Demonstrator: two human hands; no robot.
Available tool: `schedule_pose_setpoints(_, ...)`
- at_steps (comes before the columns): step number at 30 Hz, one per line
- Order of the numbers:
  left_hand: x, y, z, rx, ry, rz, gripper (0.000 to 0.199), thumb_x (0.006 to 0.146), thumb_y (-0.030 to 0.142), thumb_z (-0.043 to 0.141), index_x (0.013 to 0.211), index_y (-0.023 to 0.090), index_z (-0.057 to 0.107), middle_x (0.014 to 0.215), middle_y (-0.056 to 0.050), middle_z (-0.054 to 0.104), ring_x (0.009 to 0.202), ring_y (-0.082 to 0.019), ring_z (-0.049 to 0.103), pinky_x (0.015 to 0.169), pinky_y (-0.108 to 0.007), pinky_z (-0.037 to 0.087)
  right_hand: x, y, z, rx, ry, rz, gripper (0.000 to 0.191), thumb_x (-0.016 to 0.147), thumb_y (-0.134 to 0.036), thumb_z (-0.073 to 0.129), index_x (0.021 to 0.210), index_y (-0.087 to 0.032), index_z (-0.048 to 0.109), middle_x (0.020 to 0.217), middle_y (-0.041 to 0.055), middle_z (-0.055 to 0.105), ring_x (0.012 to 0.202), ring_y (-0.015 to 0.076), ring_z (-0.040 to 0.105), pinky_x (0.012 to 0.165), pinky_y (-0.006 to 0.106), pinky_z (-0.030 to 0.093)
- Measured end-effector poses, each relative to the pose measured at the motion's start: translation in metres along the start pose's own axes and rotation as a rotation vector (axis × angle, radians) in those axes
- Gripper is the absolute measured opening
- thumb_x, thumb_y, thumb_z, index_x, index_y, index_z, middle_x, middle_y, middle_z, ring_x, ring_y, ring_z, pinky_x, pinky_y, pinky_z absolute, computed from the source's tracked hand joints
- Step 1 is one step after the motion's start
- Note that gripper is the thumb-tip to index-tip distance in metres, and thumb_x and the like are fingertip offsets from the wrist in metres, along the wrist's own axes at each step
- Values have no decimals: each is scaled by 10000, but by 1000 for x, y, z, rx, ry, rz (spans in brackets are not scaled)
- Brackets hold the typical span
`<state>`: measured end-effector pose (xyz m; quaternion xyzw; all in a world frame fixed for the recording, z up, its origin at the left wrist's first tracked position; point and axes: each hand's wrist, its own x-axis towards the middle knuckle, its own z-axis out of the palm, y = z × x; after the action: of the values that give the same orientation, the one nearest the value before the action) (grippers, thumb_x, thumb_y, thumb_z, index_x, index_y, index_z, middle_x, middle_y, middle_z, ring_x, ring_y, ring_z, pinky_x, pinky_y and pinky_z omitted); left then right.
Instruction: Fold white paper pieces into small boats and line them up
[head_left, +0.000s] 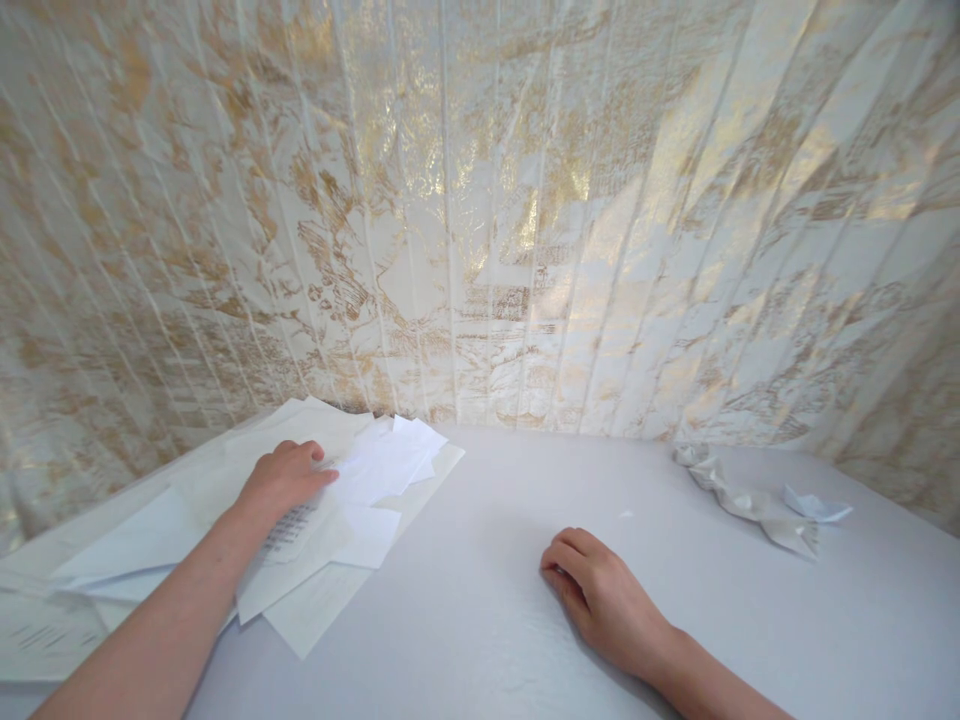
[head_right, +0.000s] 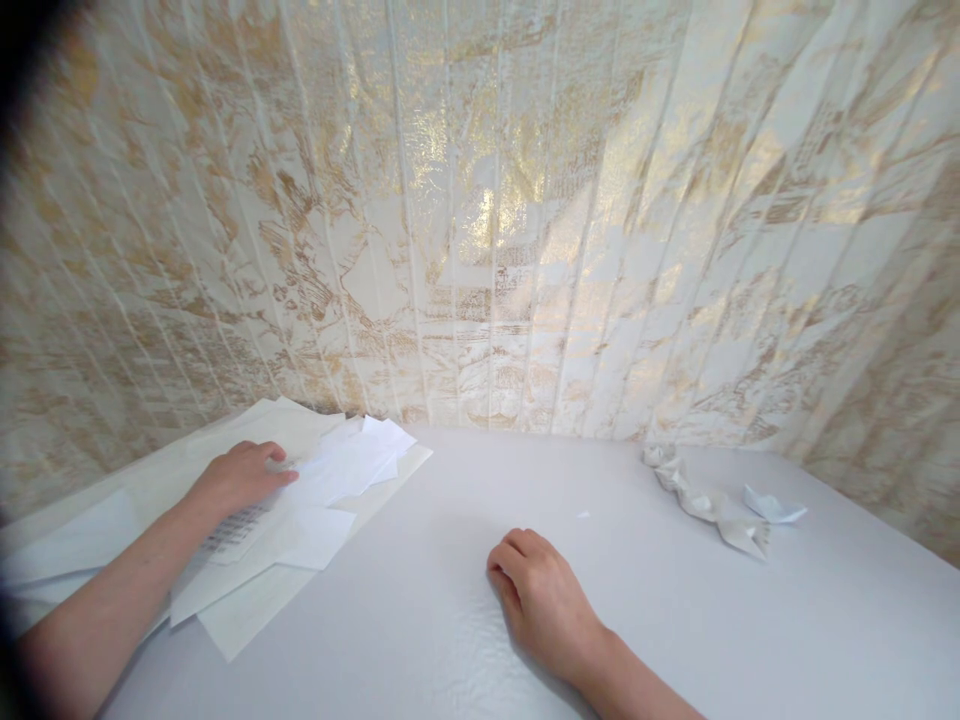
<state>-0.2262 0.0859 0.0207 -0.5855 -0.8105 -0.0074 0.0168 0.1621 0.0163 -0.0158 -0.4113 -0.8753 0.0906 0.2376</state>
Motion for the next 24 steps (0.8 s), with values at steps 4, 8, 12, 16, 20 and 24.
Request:
schedule_pose_setpoints(4, -3, 5, -1, 22, 34, 11, 278, 860, 294, 517, 1112, 177, 516, 1124, -68, 545, 935, -203, 568, 773, -394, 488, 1, 2, 1, 0, 2, -2, 183, 820, -68, 422, 757, -175, 555, 762, 58, 563, 718, 184, 527, 653, 300, 435)
schedule_pose_setpoints(8, -8, 12, -3, 9, 57, 79, 281, 862, 293, 512, 1116, 171, 513, 1126, -69, 544, 935, -204, 567, 777, -400, 486, 1, 1, 1, -3, -9, 3, 188, 817, -52, 417, 756, -171, 549, 771, 61, 565, 727, 185, 522, 654, 300, 432)
schedule_pose_setpoints(12, -13, 25, -3, 0, 21, 108, 352, 845, 317, 535, 1166, 184, 482, 1194, -85, 504, 995, -237, 539, 800, -438, 472, 1, -1, 0, -6, -20, 14, 187, 813, -41, 421, 759, -166, 549, 779, 63, 565, 729, 184, 521, 657, 300, 430)
schedule_pose_setpoints(16, -18, 36, -1, 34, -12, 79, 296, 861, 291, 515, 1130, 167, 503, 1138, -75, 536, 942, -208, 564, 779, -410, 485, 1, -1, -1, -13, -15, 12, 181, 816, -48, 425, 766, -166, 553, 783, 63, 566, 733, 185, 521, 663, 301, 427)
schedule_pose_setpoints(20, -22, 42, 0, 49, -14, 65, 293, 861, 292, 515, 1124, 163, 506, 1125, -73, 543, 929, -204, 569, 770, -404, 488, 1, -1, -1, -12, -12, 8, 185, 819, -55, 419, 763, -169, 553, 779, 60, 567, 727, 181, 519, 659, 295, 423)
schedule_pose_setpoints(24, -26, 42, -5, 62, -5, 13, 292, 859, 291, 519, 1122, 163, 507, 1123, -73, 544, 931, -205, 569, 769, -401, 488, 1, -1, 0, -11, -7, 10, 188, 823, -62, 415, 757, -171, 554, 767, 56, 564, 720, 180, 519, 654, 289, 418)
